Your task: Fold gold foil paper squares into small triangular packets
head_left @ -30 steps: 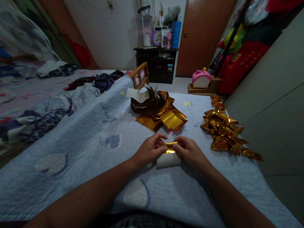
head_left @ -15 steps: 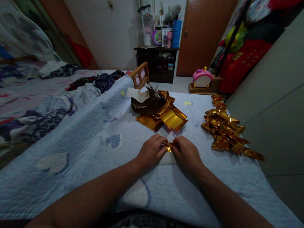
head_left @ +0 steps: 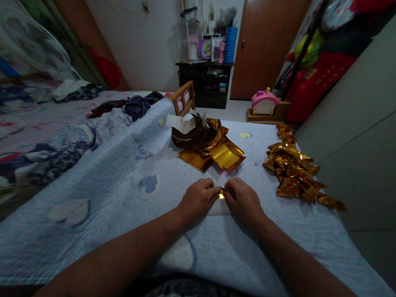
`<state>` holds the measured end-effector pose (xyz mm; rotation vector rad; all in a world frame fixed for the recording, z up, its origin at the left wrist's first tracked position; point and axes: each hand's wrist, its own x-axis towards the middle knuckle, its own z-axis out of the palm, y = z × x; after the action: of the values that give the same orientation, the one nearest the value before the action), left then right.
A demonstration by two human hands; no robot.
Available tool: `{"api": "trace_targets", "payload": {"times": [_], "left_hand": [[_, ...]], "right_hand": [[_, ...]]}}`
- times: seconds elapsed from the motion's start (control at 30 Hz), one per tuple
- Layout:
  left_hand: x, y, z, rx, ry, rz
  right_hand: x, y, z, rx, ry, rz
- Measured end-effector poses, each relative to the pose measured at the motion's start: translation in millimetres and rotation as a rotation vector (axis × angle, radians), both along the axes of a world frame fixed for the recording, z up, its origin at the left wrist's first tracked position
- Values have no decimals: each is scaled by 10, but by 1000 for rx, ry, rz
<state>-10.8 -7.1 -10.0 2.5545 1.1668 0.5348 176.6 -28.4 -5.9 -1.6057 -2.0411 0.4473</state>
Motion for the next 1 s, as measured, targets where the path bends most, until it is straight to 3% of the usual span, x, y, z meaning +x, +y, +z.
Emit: {"api": "trace_targets", "payload": {"times": [0.5, 1.0], "left_hand": [[7, -5, 59, -67, -32, 8], [7, -3, 17, 15, 34, 2]], "right_hand": [[38, -30, 42, -24, -8, 135], [73, -38, 68, -47, -57, 188]]}}
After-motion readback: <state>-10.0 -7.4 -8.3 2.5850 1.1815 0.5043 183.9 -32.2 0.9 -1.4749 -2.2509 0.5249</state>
